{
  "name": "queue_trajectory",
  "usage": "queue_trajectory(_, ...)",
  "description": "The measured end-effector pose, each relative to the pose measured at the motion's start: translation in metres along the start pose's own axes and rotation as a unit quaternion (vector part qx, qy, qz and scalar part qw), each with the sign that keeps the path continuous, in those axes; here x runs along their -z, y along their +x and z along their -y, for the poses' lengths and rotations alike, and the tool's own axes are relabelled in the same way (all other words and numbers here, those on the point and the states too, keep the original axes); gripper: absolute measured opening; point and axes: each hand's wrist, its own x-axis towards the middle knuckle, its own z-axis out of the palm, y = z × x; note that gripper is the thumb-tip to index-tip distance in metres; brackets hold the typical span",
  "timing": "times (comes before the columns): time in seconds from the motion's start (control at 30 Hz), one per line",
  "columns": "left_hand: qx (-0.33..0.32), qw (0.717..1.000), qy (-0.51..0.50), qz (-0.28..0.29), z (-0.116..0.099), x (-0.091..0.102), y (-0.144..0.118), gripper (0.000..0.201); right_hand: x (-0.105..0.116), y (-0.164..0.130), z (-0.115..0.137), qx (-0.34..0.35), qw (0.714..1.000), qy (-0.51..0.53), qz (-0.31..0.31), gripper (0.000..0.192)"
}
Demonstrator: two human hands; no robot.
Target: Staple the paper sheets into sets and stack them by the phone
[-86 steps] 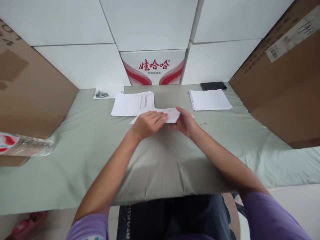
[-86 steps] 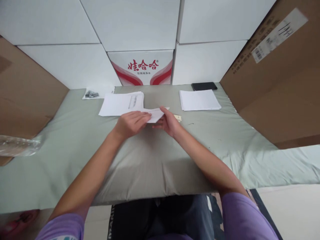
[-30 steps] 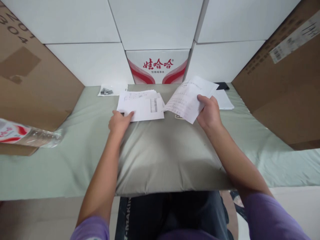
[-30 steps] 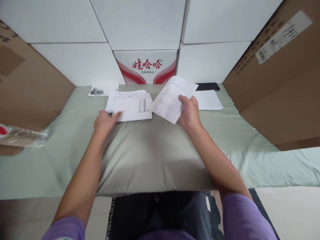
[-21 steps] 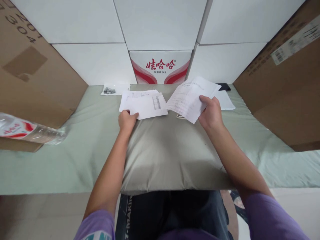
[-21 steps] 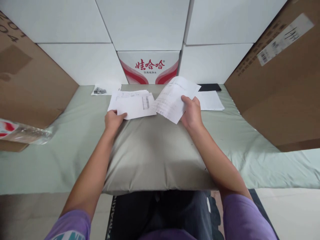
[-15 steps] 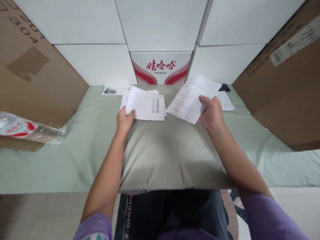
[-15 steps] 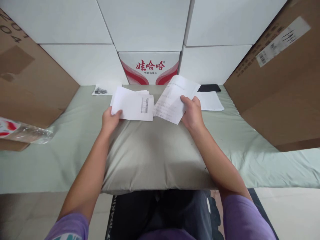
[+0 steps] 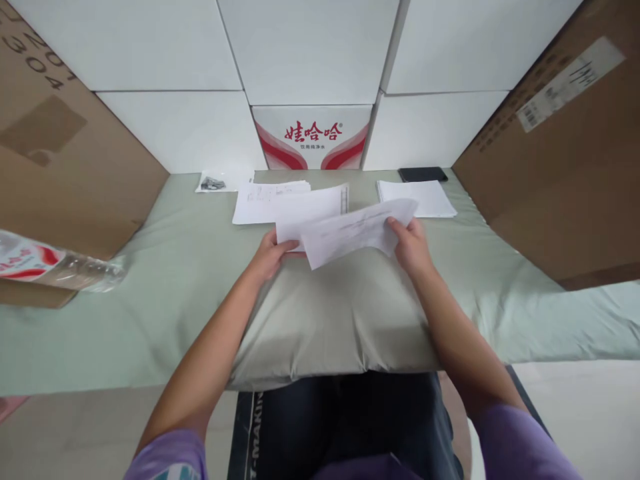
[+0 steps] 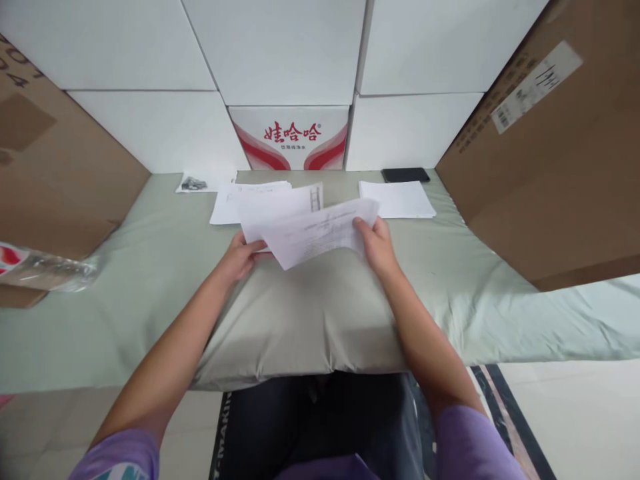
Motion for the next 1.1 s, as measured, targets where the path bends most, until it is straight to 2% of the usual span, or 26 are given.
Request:
queue_trajectory(0.13,-0.012,0.996,0.049,0.073,0.005,-0.003,-0.002,0.061,-0.005,-0.004,-0.017,-0.016,0.998,-0.015,0.054,0.043)
queue_trajectory(0.23,-0.019,0.988,0.094,0.122,0.000,0.001,-0.003,0.062,-0.007,-0.007,-0.010,-0.012,0.995,0.003,0.097,0.050)
queue_trajectory(0.33,-0.023,0.983,0.128,0.133,-0.007,0.006,-0.005,0.058,-0.008,-0.008,-0.004,0.000,0.993,0.002,0.118,0.051)
queue_trajectory(0.43,0.009,0.975,0.150,0.161,-0.017,0.016,-0.008,0.055,-0.010,-0.008,-0.004,0.027,0.996,-0.014,0.087,0.043)
queue_trajectory(0.53,0.053,0.962,0.150,0.222,-0.027,0.028,-0.011,0.062,-0.016,-0.013,-0.008,0.079,0.996,-0.037,0.007,0.036)
queue_trajectory(0.6,0.060,0.957,0.143,0.245,-0.030,0.030,-0.013,0.070,-0.020,-0.019,-0.010,0.112,0.990,-0.063,-0.050,0.033)
queue_trajectory(0.67,0.045,0.964,0.131,0.228,-0.027,0.025,-0.013,0.075,-0.024,-0.026,-0.011,0.132,0.984,-0.079,-0.088,0.031)
queue_trajectory(0.73,0.014,0.979,0.115,0.168,-0.017,0.014,-0.012,0.076,-0.028,-0.033,-0.010,0.136,0.984,-0.070,-0.086,0.033)
queue_trajectory(0.8,-0.018,0.989,0.102,0.105,-0.004,0.003,-0.010,0.073,-0.029,-0.038,-0.009,0.118,0.990,-0.054,-0.059,0.041)
queue_trajectory(0.87,-0.038,0.993,0.087,0.068,0.007,-0.004,-0.008,0.069,-0.028,-0.040,-0.010,0.095,0.994,-0.057,-0.025,0.047)
queue_trajectory(0.97,-0.053,0.997,0.049,0.040,0.015,-0.008,-0.007,0.063,-0.024,-0.038,-0.017,0.079,0.993,-0.088,0.026,0.042)
queue_trajectory(1.1,-0.047,0.998,0.047,0.022,0.011,-0.009,-0.010,0.058,-0.020,-0.037,-0.029,0.037,0.991,-0.103,0.071,0.035)
